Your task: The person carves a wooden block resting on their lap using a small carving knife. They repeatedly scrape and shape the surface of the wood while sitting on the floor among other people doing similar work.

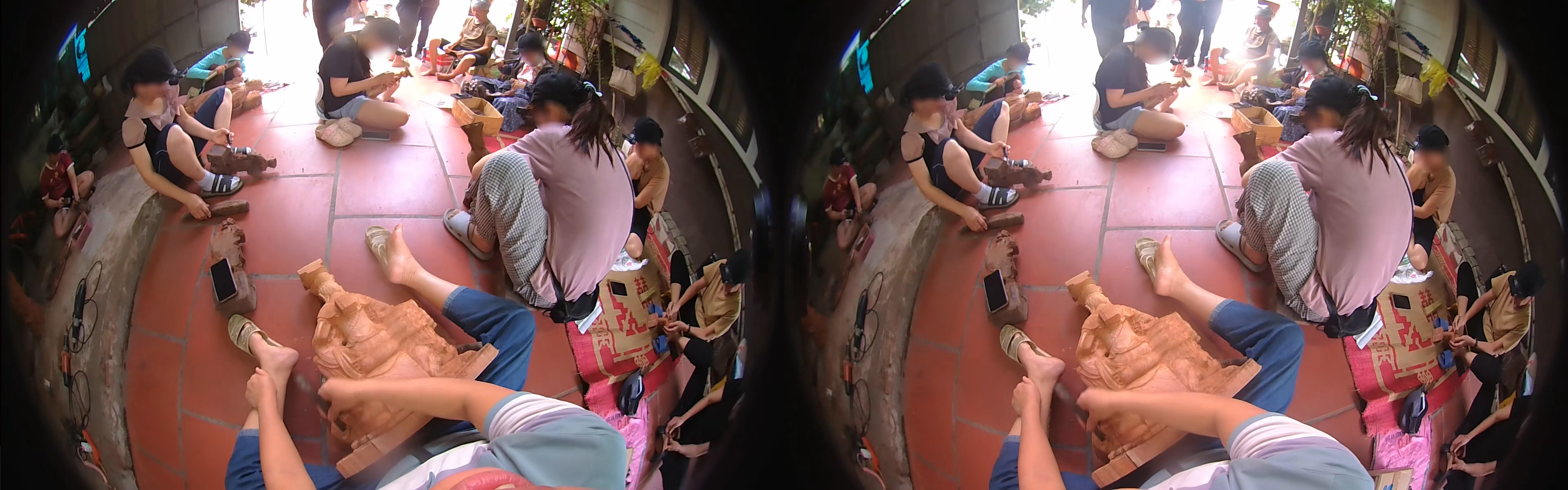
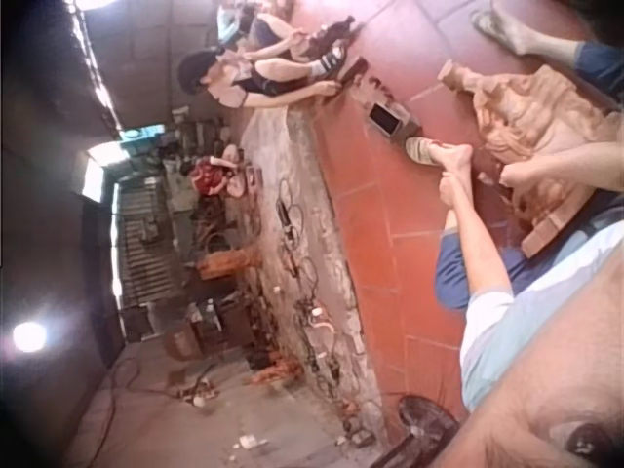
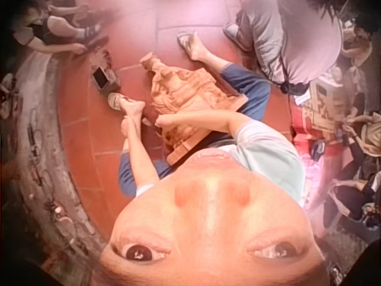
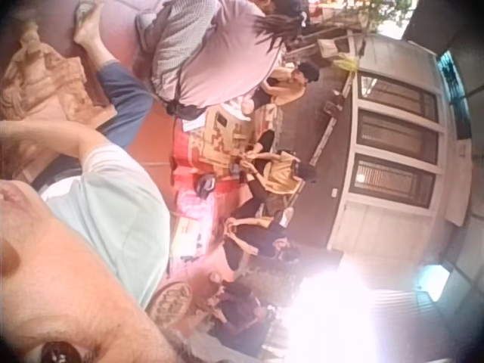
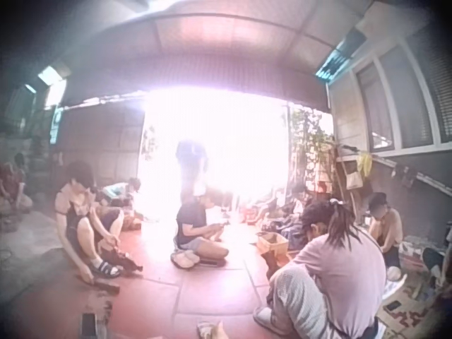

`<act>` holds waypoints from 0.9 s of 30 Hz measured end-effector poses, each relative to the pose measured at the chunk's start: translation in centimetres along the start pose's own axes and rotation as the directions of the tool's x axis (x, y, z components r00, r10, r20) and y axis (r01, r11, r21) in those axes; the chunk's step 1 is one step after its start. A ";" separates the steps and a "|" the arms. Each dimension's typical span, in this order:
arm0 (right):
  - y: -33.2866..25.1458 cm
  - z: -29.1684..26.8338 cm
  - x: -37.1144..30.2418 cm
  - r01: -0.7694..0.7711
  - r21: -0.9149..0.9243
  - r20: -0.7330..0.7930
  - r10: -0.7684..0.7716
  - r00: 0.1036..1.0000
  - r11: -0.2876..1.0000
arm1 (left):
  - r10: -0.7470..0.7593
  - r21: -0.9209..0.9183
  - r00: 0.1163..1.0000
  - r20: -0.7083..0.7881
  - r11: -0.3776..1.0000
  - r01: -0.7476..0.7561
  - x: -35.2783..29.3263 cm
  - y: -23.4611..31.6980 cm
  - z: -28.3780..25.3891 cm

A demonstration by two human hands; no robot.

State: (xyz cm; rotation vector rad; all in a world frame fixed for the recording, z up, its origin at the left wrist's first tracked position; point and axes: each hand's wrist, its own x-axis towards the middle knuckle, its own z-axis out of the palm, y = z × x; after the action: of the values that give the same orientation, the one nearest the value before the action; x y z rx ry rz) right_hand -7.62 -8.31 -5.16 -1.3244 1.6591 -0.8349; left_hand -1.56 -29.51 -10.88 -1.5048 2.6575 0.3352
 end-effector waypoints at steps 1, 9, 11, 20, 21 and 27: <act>0.7 -1.2 -0.4 -0.105 0.054 -0.077 0.109 0.991 0.993 | 0.006 0.013 1.000 -0.003 1.000 -0.006 -0.5 0.6 -0.4; -2.1 1.4 -1.1 -0.009 -0.042 -0.018 0.008 1.000 0.999 | -0.007 0.002 1.000 0.024 1.000 0.007 0.1 -0.1 0.0; -1.7 0.7 -0.9 -0.065 -0.020 -0.073 0.063 0.995 0.998 | -0.033 0.014 0.999 0.026 0.999 0.033 -0.2 0.0 -0.2; -3.1 0.7 -1.7 0.073 0.032 0.027 -0.074 0.997 0.997 | 0.005 -0.013 1.000 0.028 1.000 -0.005 0.1 0.2 -0.1; -2.3 0.6 -1.6 0.073 -0.019 0.010 -0.072 0.997 0.997 | 0.007 -0.010 1.000 0.029 1.000 -0.006 -0.1 0.2 -0.3; -1.6 -1.1 -1.5 -0.099 0.025 -0.328 0.101 0.939 0.995 | -0.002 -0.030 0.998 0.065 1.000 0.003 -1.1 1.0 -1.5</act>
State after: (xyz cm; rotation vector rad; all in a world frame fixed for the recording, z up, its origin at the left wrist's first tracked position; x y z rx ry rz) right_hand -7.82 -7.23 -3.00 -1.1276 1.9608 -1.0439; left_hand -1.73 -28.44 -9.05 -1.4792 2.6122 0.4180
